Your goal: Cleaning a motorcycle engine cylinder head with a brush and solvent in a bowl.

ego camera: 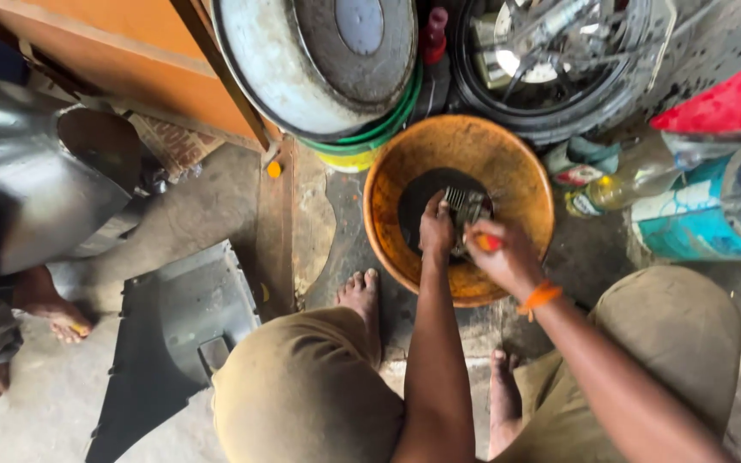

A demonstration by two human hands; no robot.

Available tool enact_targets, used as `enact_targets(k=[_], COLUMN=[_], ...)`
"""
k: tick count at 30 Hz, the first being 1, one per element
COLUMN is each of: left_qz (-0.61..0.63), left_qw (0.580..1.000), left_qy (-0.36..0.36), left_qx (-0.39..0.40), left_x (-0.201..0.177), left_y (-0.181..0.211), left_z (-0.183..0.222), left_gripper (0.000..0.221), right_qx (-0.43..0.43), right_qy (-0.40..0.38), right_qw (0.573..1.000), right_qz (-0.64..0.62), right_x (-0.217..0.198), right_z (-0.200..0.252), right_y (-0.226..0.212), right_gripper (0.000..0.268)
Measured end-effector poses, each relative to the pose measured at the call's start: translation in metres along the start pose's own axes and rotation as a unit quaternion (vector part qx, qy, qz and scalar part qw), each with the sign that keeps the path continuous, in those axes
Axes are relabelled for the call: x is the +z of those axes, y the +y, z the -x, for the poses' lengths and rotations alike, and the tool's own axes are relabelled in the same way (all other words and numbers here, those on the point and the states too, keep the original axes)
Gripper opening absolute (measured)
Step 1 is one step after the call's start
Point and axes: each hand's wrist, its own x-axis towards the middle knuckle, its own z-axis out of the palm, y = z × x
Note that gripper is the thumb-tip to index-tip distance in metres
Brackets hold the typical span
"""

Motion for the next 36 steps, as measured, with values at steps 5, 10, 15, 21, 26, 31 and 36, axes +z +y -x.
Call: enact_targets(k=[5, 10, 15, 21, 26, 31, 36], left_qz=[0.016, 0.089, 0.149, 0.141, 0.183, 0.196, 0.215], left_qw=[1.0, 0.991, 0.983, 0.979, 0.974, 0.972, 0.958], left_qy=[0.001, 0.004, -0.003, -0.011, -0.019, -0.022, -0.039], left_qx=[0.025, 0.103, 0.104, 0.148, 0.128, 0.131, 0.187], left_x=[-0.008, 0.011, 0.016, 0.018, 0.014, 0.014, 0.026], left_y=[0.002, -0.034, -0.062, -0.044, -0.059, -0.057, -0.094], left_z=[0.001, -0.038, -0.036, -0.043, -0.034, -0.045, -0.069], left_gripper=[0.041, 0.04, 0.04, 0.042, 0.043, 0.043, 0.043], right_qx=[0.001, 0.033, 0.002, 0.061, 0.07, 0.063, -0.043], right_qy=[0.073, -0.011, 0.057, -0.037, -0.007, -0.048, -0.027], right_qw=[0.995, 0.999, 0.997, 0.997, 0.998, 0.996, 0.999], right_qz=[-0.07, -0.037, -0.048, -0.028, -0.004, -0.052, 0.004], right_x=[-0.019, -0.002, -0.006, 0.0, 0.017, -0.013, -0.005], right_z=[-0.017, -0.008, -0.004, -0.006, 0.003, -0.021, -0.028], right_y=[-0.034, -0.002, -0.032, -0.015, 0.001, -0.028, 0.001], right_gripper=[0.015, 0.011, 0.014, 0.015, 0.015, 0.014, 0.018])
